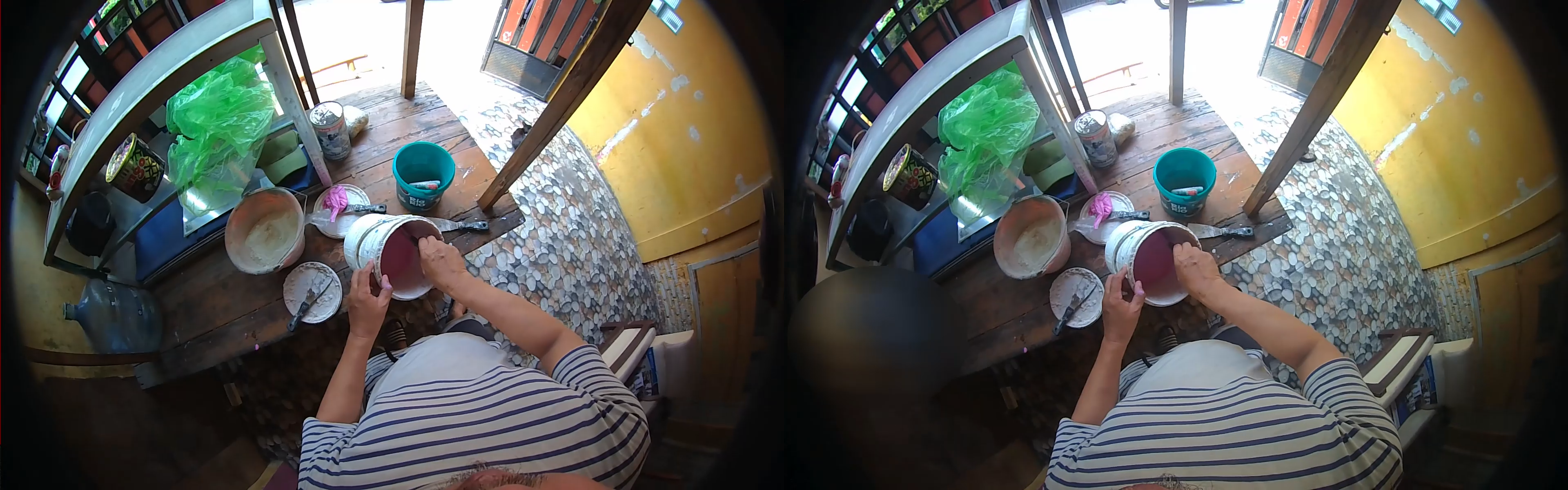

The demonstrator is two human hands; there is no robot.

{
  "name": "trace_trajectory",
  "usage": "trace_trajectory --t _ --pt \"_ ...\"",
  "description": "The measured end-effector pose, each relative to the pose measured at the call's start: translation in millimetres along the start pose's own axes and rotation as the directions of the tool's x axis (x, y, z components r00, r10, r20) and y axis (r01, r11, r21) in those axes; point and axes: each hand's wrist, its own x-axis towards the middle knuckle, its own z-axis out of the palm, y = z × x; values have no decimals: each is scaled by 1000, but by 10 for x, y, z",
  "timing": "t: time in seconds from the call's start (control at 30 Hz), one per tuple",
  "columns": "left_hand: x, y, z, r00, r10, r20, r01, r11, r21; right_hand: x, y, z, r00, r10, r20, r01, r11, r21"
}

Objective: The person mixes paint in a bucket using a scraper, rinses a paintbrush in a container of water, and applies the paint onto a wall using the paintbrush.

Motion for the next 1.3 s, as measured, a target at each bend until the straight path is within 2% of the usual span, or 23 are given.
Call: trace_trajectory --t 0.03,0.1,0.2,0.37,0.47,0.6,0.67,0.7,0.8,0.93,1.13,1.23,1.3 --pt "9 -9 7 1000 10 2 -10 1000 -4 -1 -6 28 1000 6 -8 -6 1000 -4" --pt "25 -24 13 995 91 -37 -89 995 50 -70 -69 68 995 -12 94 6 998 63" --pt "37 -47 0 997 71 -19 -70 997 38 -176 -193 74 991 -57 119 37 985 166" --pt "54 -57 -28 999 46 2 -46 999 7 -152 -199 27 991 -122 47 105 958 266" --pt "71 -23 -61 999 35 4 -35 999 -3 -114 -89 -2 988 -123 96 102 975 200" --pt "69 -61 -56 999 36 -7 -36 999 -4 -41 24 7 995 -34 98 33 999 11" --pt "73 -27 -63 999 35 6 -35 999 0 31 -14 -82 998 4 67 -5 1000 10" --pt "69 -67 -40 997 82 -14 -82 997 5 64 -19 -80 997 1 78 -2 1000 20" --pt "72 -40 -19 1000 23 1 -23 999 -24 29 -60 2 995 9 102 -9 1000 -3" --pt "78 -94 -7 997 67 -26 -67 997 -29 -118 -153 78 983 -45 180 33 997 70" --pt "78 -143 -57 999 31 20 -31 999 -25 -191 -252 39 975 -186 118 148 950 276" --pt "90 -162 -79 1000 23 5 -23 999 -37 -110 -170 49 978 -159 137 132 974 183" --pt "101 -176 -97 1000 17 -7 -17 999 -44 -59 -110 30 989 -28 148 19 998 61"
